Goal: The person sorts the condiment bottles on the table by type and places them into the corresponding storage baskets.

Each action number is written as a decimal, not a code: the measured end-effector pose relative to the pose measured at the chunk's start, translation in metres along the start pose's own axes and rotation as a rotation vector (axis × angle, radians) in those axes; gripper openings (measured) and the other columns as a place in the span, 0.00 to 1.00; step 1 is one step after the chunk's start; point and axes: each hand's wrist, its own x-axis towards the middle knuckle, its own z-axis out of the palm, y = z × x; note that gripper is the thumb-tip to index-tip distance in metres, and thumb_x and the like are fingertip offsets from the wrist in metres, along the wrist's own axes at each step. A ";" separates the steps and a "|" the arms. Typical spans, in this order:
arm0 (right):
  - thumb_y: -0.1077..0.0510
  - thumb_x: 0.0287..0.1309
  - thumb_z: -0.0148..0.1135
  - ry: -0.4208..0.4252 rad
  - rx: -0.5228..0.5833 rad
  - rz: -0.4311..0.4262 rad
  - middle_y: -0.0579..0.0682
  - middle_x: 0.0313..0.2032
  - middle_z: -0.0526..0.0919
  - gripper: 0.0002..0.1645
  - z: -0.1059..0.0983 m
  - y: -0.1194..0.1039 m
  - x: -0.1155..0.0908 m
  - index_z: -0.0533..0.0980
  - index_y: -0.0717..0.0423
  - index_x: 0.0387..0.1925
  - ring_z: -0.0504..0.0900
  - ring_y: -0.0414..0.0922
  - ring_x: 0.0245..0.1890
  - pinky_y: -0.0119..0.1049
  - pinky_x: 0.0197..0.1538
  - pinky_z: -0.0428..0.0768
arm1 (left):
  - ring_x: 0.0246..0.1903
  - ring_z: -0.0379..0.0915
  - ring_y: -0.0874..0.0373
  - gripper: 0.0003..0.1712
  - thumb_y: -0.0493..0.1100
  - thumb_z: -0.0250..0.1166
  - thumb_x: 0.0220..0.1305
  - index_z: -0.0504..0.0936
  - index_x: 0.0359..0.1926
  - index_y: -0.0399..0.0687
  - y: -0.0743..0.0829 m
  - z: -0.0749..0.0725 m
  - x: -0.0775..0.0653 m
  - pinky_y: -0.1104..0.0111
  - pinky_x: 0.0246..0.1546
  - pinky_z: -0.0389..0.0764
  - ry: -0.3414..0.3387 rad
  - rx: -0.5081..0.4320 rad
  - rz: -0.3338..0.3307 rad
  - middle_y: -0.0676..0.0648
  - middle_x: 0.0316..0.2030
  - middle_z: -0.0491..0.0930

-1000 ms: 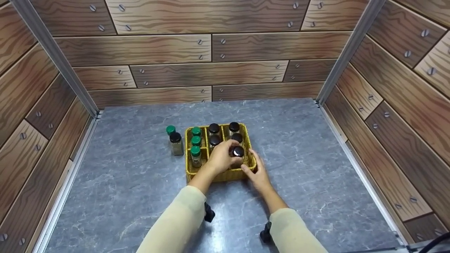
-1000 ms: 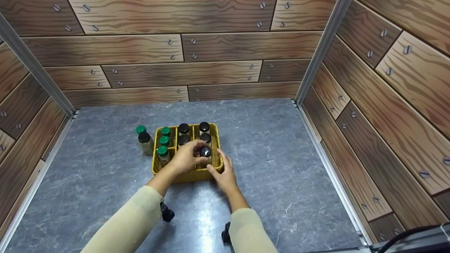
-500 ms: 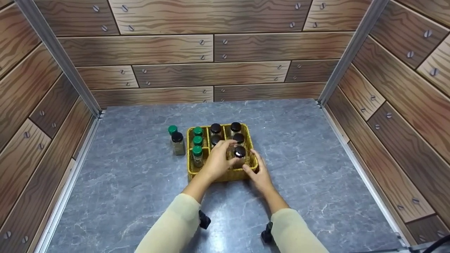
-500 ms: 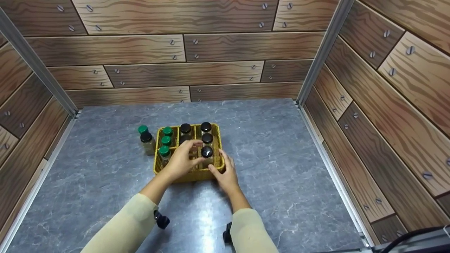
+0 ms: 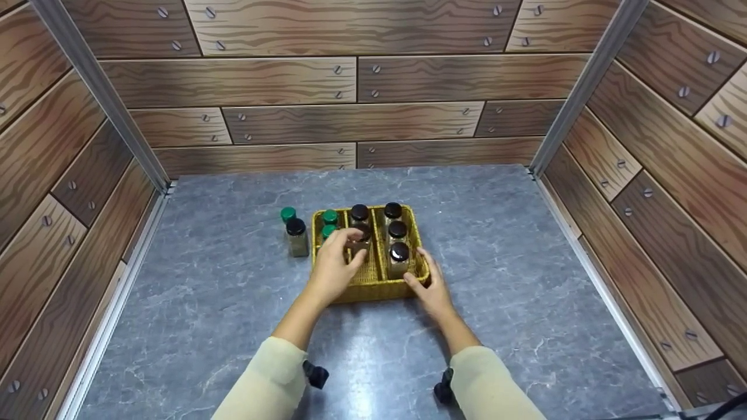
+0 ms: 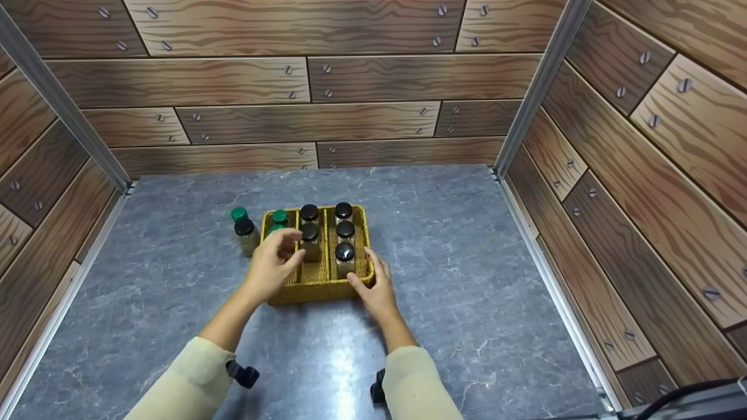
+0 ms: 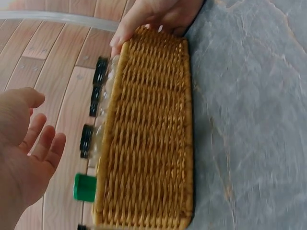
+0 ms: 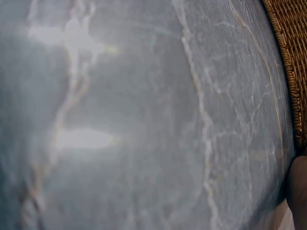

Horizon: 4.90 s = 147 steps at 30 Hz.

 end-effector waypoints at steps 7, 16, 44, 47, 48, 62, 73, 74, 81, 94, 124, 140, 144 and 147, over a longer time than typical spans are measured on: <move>0.56 0.68 0.72 0.003 0.028 0.009 0.65 0.80 0.65 0.43 0.001 0.001 0.000 0.66 0.49 0.81 0.62 0.66 0.81 0.68 0.83 0.55 | 0.51 0.84 0.41 0.18 0.36 0.71 0.71 0.81 0.59 0.41 -0.008 -0.023 -0.006 0.52 0.54 0.87 0.084 -0.006 -0.012 0.40 0.52 0.84; 0.55 0.68 0.73 0.009 -0.002 0.027 0.67 0.78 0.66 0.44 -0.002 0.001 0.000 0.66 0.46 0.81 0.65 0.68 0.79 0.70 0.81 0.58 | 0.48 0.82 0.49 0.19 0.34 0.70 0.72 0.81 0.61 0.39 -0.017 -0.043 -0.008 0.56 0.49 0.87 0.147 0.005 -0.039 0.41 0.53 0.84; 0.54 0.69 0.71 -0.003 0.003 0.028 0.68 0.79 0.63 0.44 0.001 0.000 0.000 0.65 0.47 0.81 0.64 0.70 0.79 0.73 0.80 0.58 | 0.54 0.84 0.36 0.20 0.35 0.70 0.70 0.79 0.61 0.35 -0.114 -0.082 0.001 0.47 0.60 0.84 0.233 0.048 -0.297 0.32 0.56 0.82; 0.54 0.68 0.72 0.000 0.006 0.030 0.68 0.79 0.63 0.44 0.001 0.000 0.000 0.65 0.46 0.81 0.64 0.70 0.79 0.73 0.80 0.58 | 0.57 0.83 0.35 0.23 0.36 0.71 0.70 0.79 0.63 0.35 -0.114 -0.085 0.010 0.47 0.62 0.83 0.202 0.066 -0.298 0.32 0.58 0.81; 0.54 0.68 0.72 0.000 0.007 0.030 0.68 0.80 0.63 0.44 0.001 0.001 0.000 0.66 0.46 0.81 0.64 0.70 0.80 0.73 0.80 0.58 | 0.58 0.82 0.35 0.24 0.37 0.71 0.70 0.79 0.64 0.36 -0.113 -0.086 0.013 0.46 0.63 0.83 0.188 0.071 -0.299 0.32 0.59 0.81; 0.57 0.67 0.73 0.006 0.030 0.001 0.67 0.79 0.65 0.43 0.001 0.002 -0.001 0.67 0.48 0.80 0.63 0.68 0.80 0.71 0.82 0.56 | 0.64 0.76 0.34 0.31 0.39 0.73 0.71 0.78 0.72 0.39 -0.107 -0.090 0.040 0.45 0.67 0.78 -0.020 0.198 -0.319 0.29 0.66 0.73; 0.54 0.68 0.72 -0.005 0.005 0.006 0.67 0.81 0.63 0.44 0.000 0.002 -0.002 0.66 0.47 0.81 0.63 0.69 0.80 0.73 0.81 0.57 | 0.68 0.73 0.32 0.34 0.46 0.73 0.73 0.77 0.74 0.40 -0.107 -0.099 0.046 0.43 0.74 0.73 -0.151 0.288 -0.332 0.29 0.66 0.75; 0.54 0.68 0.72 -0.007 -0.001 0.011 0.67 0.81 0.62 0.44 0.000 0.002 -0.002 0.65 0.46 0.81 0.63 0.70 0.81 0.73 0.81 0.57 | 0.68 0.73 0.32 0.34 0.46 0.73 0.73 0.77 0.74 0.41 -0.107 -0.099 0.045 0.43 0.74 0.73 -0.152 0.290 -0.331 0.29 0.66 0.75; 0.50 0.69 0.72 -0.015 -0.031 0.039 0.66 0.83 0.59 0.45 -0.001 -0.001 -0.002 0.64 0.44 0.82 0.61 0.70 0.81 0.75 0.80 0.56 | 0.65 0.74 0.35 0.33 0.45 0.74 0.72 0.78 0.73 0.40 -0.109 -0.099 0.045 0.47 0.70 0.78 -0.149 0.249 -0.352 0.32 0.61 0.75; 0.51 0.68 0.72 -0.014 -0.024 0.042 0.65 0.82 0.60 0.46 -0.001 0.000 -0.002 0.64 0.43 0.82 0.61 0.69 0.82 0.74 0.80 0.56 | 0.63 0.74 0.34 0.30 0.45 0.75 0.71 0.80 0.68 0.37 -0.109 -0.100 0.047 0.44 0.70 0.76 -0.177 0.265 -0.323 0.30 0.61 0.77; 0.52 0.69 0.71 0.000 -0.016 0.021 0.67 0.80 0.63 0.44 -0.001 0.000 -0.001 0.65 0.46 0.81 0.63 0.70 0.80 0.73 0.80 0.58 | 0.58 0.85 0.42 0.29 0.45 0.82 0.63 0.85 0.61 0.38 -0.096 -0.095 0.018 0.59 0.61 0.85 0.204 -0.011 -0.349 0.34 0.57 0.87; 0.51 0.68 0.71 -0.002 -0.027 0.026 0.68 0.79 0.63 0.44 0.000 0.000 -0.001 0.66 0.46 0.81 0.63 0.71 0.80 0.74 0.80 0.58 | 0.58 0.87 0.45 0.32 0.54 0.81 0.62 0.87 0.63 0.45 -0.051 -0.124 0.008 0.64 0.56 0.86 0.117 -0.011 -0.400 0.37 0.57 0.89; 0.51 0.69 0.71 -0.004 -0.028 0.027 0.67 0.81 0.62 0.44 0.000 0.001 -0.001 0.66 0.45 0.81 0.62 0.71 0.81 0.75 0.80 0.56 | 0.60 0.85 0.44 0.33 0.57 0.80 0.63 0.86 0.65 0.47 -0.041 -0.124 0.005 0.59 0.57 0.83 0.064 -0.014 -0.398 0.38 0.58 0.88; 0.51 0.69 0.71 -0.003 -0.027 0.023 0.67 0.81 0.62 0.43 -0.001 0.001 -0.002 0.66 0.45 0.81 0.62 0.70 0.81 0.75 0.80 0.56 | 0.60 0.83 0.45 0.32 0.57 0.78 0.64 0.86 0.65 0.49 -0.035 -0.123 0.003 0.62 0.55 0.80 0.039 -0.028 -0.381 0.39 0.58 0.88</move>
